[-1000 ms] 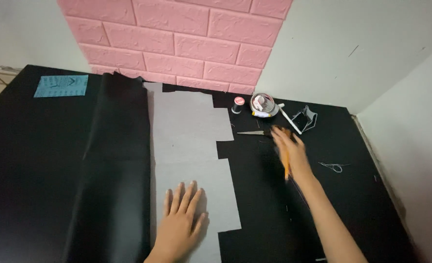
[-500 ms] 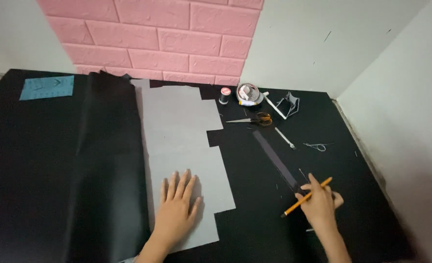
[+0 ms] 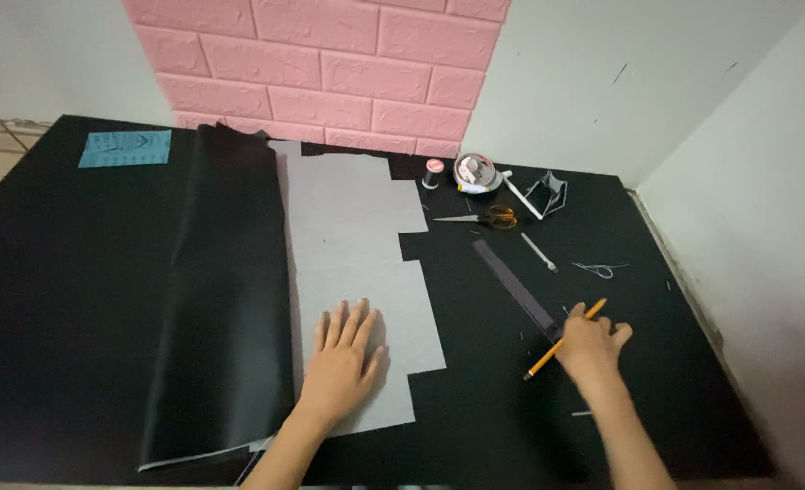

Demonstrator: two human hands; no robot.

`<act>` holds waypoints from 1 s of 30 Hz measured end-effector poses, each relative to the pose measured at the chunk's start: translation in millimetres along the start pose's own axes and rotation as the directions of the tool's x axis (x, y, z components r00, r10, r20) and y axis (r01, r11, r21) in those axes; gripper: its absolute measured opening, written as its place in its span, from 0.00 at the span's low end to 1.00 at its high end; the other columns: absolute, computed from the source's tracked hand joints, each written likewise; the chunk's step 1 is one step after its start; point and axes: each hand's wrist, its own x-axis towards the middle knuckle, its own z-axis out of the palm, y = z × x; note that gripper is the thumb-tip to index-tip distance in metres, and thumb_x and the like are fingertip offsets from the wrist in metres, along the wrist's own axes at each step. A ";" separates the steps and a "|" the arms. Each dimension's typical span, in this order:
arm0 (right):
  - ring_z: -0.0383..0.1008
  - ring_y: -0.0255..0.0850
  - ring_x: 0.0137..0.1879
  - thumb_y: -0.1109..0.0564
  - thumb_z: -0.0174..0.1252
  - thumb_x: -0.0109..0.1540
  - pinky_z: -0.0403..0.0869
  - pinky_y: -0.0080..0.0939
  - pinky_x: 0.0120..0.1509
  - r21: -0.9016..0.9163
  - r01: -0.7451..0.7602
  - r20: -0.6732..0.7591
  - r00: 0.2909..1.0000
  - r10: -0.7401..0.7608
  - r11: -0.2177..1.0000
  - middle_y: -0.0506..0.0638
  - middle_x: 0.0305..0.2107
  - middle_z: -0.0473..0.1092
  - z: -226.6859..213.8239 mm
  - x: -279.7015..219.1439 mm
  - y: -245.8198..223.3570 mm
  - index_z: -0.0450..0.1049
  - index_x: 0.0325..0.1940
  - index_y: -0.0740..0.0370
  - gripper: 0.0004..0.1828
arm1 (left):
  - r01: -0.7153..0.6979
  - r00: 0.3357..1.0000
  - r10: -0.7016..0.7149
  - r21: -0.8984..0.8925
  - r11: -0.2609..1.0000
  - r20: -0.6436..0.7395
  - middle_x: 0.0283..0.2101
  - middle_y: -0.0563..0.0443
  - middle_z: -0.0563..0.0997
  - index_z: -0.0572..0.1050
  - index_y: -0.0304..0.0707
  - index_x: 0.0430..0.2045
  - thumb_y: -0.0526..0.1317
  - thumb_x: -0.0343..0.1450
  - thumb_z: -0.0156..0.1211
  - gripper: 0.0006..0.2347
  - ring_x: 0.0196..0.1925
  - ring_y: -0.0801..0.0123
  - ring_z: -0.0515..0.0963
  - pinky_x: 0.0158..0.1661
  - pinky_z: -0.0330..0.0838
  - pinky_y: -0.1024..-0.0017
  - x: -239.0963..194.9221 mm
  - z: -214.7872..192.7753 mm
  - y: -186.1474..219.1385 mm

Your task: Measuring a piece of grey material with a ruler and pencil, then cutting it out with scissors on a workspace.

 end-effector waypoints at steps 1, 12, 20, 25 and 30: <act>0.62 0.51 0.73 0.50 0.58 0.66 0.52 0.59 0.77 0.003 0.001 -0.002 1.000 -0.001 1.000 0.55 0.65 0.65 2.2 -1.4 -5.5 0.45 0.81 0.56 0.44 | -0.001 1.000 0.001 0.003 1.000 -0.001 0.78 0.41 0.47 0.51 0.42 0.73 0.51 0.78 0.43 0.28 0.79 0.46 0.40 0.72 0.30 0.45 0.3 4.2 -0.6; 0.59 0.52 0.73 0.53 0.58 0.63 0.49 0.62 0.76 -0.137 0.085 -0.124 0.987 -0.102 0.987 0.54 0.60 0.70 33.9 26.8 -2.3 0.44 0.81 0.65 0.47 | -0.012 0.997 0.017 0.063 0.998 -0.076 0.76 0.40 0.53 0.55 0.40 0.72 0.52 0.77 0.44 0.27 0.78 0.43 0.45 0.72 0.33 0.44 -1.3 10.2 -1.8; 0.62 0.48 0.70 0.48 0.65 0.63 0.62 0.51 0.71 -0.050 0.096 0.081 0.992 -0.092 0.994 0.54 0.65 0.63 5.3 9.9 -4.4 0.36 0.83 0.57 0.56 | 0.018 1.000 -0.018 0.025 1.000 -0.021 0.77 0.43 0.50 0.54 0.42 0.72 0.52 0.78 0.43 0.27 0.79 0.45 0.42 0.72 0.30 0.45 1.7 5.1 -1.0; 0.57 0.50 0.75 0.52 0.65 0.62 0.62 0.54 0.74 0.091 0.110 0.096 0.988 -0.119 0.990 0.53 0.70 0.59 14.9 13.8 2.9 0.33 0.83 0.51 0.57 | -0.017 0.999 0.018 0.016 1.000 -0.049 0.77 0.40 0.51 0.54 0.40 0.72 0.52 0.78 0.44 0.27 0.78 0.44 0.43 0.72 0.31 0.45 -0.2 6.0 -2.8; 0.68 0.51 0.68 0.56 0.68 0.59 0.73 0.53 0.69 0.322 0.085 -0.137 0.990 -0.043 0.943 0.55 0.64 0.65 36.0 -0.4 -3.9 0.53 0.79 0.45 0.48 | 0.042 0.999 -0.042 0.025 0.999 -0.001 0.78 0.45 0.49 0.53 0.45 0.73 0.53 0.78 0.42 0.27 0.78 0.45 0.42 0.72 0.29 0.45 1.8 1.6 3.2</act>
